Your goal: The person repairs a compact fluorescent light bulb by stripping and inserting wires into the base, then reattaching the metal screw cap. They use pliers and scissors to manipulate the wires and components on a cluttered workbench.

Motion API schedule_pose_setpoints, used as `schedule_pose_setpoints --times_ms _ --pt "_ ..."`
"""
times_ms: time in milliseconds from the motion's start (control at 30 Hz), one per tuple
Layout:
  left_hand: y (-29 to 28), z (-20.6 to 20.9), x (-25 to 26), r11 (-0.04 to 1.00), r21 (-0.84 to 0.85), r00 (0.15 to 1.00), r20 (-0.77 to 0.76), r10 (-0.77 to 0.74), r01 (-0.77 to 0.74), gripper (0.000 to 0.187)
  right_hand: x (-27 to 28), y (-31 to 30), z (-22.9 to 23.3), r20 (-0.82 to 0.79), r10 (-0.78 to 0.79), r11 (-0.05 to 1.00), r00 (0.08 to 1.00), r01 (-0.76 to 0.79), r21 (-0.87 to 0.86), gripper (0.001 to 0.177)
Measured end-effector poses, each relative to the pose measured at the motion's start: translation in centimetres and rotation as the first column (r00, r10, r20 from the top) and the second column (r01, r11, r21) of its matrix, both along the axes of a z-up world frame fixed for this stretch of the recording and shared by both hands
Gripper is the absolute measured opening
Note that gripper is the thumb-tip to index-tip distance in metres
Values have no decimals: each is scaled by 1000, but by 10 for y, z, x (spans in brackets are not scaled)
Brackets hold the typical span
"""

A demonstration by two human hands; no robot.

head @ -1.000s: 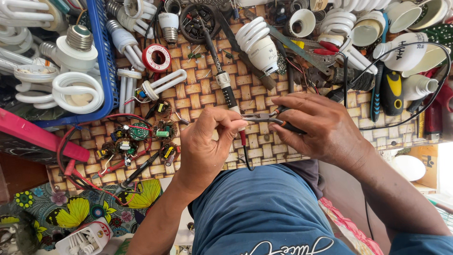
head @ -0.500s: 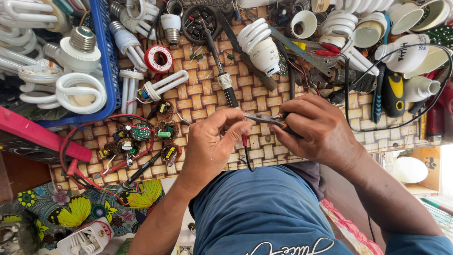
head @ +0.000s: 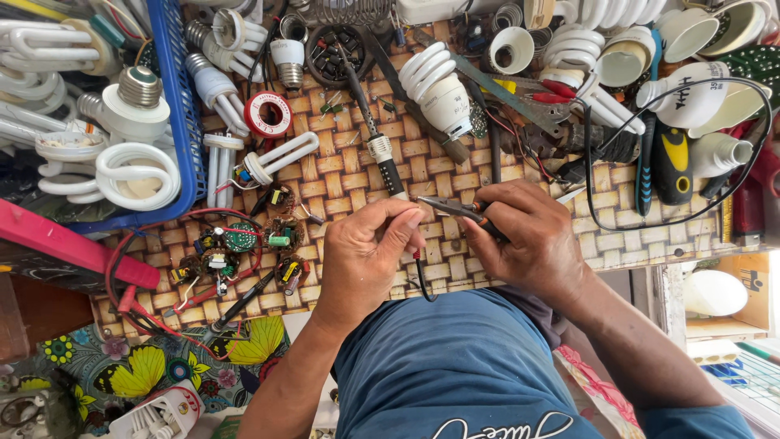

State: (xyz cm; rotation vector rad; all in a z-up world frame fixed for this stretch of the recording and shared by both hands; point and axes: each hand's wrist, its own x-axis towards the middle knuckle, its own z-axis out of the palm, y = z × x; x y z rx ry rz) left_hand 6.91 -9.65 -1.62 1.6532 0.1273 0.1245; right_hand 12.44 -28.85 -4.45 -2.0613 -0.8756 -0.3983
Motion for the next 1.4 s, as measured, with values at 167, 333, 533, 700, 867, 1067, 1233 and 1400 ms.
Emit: schedule_pose_setpoints --times_ms 167,333,533,700,867,1067,1233,1400 --pt "-1 -8 -6 983 -186 997 -83 -8 -7 14 -1 1 2 11 -8 999 1000 7 41 37" --pt "0 -7 -8 975 -223 993 -113 -18 -7 14 -1 -3 1 11 -24 999 1000 24 23 36" --pt "1 -6 -9 970 -243 990 -136 -33 -1 14 4 -7 5 10 -34 999 999 34 0 35" --pt "9 7 -28 968 -145 941 -240 -237 206 16 33 -54 9 -70 -126 980 990 135 146 35" --pt "23 -11 -32 695 715 994 106 -7 -71 26 27 -46 26 81 -79 992 994 86 -95 33" --pt "21 13 -26 490 830 956 292 27 -267 10 11 -24 34 81 -100 973 992 115 -202 35" --pt "9 22 -9 768 622 971 238 3 -154 25 0 -16 31 93 -40 960 995 65 -274 31" --pt "-7 16 0 847 513 952 305 -26 -141 9 -6 -12 32 96 -43 965 994 66 -252 32"
